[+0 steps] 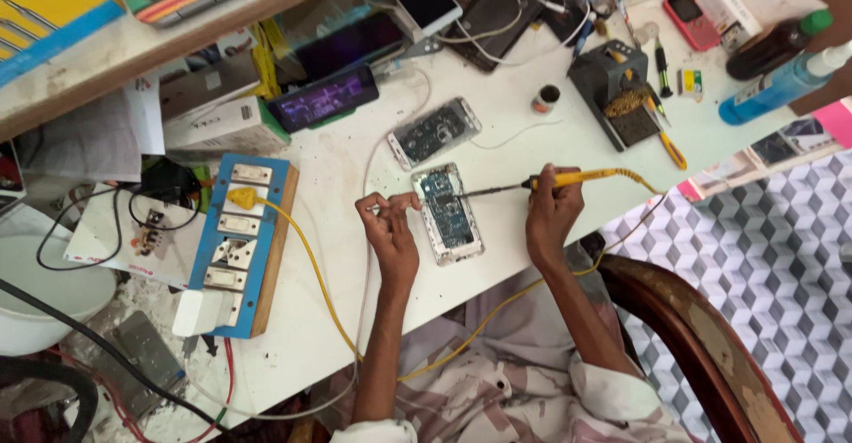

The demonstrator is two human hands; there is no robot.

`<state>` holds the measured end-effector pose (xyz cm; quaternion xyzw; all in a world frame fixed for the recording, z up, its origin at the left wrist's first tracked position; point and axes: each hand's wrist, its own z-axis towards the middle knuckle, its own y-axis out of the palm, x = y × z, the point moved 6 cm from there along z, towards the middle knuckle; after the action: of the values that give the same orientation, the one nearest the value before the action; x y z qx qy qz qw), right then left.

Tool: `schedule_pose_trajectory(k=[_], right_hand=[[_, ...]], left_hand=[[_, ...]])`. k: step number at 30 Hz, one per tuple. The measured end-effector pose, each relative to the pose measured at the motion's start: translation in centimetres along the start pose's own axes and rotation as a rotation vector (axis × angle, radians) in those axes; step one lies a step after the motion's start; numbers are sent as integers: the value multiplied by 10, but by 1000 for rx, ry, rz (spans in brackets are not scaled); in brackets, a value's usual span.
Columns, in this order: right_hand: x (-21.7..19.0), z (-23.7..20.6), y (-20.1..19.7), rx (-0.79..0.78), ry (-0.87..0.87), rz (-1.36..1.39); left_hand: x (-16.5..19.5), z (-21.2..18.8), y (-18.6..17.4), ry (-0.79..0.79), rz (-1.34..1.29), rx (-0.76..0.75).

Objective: The person sits at a cluttered repair workbench and uses a soldering iron to work on the exposed motherboard of a disassembled smartphone, holding the board steady with one hand while applying the iron tip to points on the board throughout the episode.

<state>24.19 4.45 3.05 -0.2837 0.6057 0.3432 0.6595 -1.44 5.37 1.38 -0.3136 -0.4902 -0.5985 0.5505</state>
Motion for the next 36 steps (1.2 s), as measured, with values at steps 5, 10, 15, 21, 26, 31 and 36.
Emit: schedule_pose_trajectory(k=[5,10,15,21,26,31,36], right_hand=[[2,0,-4,12,-42,-47],[7,-1,-3,25,36,118],[4,1,1,24,-18,38],[2,1,2,-23,-19,-51],[-3,0,5,-33,-24,-36],[-7,-3,3,-13,-34,-86],[-9,-2,4,-10,-43,-76]], left_hand=[[-4,-3,-1,36,-13,-18],[-10,-2,-2,-29,12,28],[-7,1,-3,13,36,26],[-6,1,-2,-33,28,34],[1,3,-1,0,48,33],[1,2,-1,-2,29,27],[-1,2,-3,4,31,33]])
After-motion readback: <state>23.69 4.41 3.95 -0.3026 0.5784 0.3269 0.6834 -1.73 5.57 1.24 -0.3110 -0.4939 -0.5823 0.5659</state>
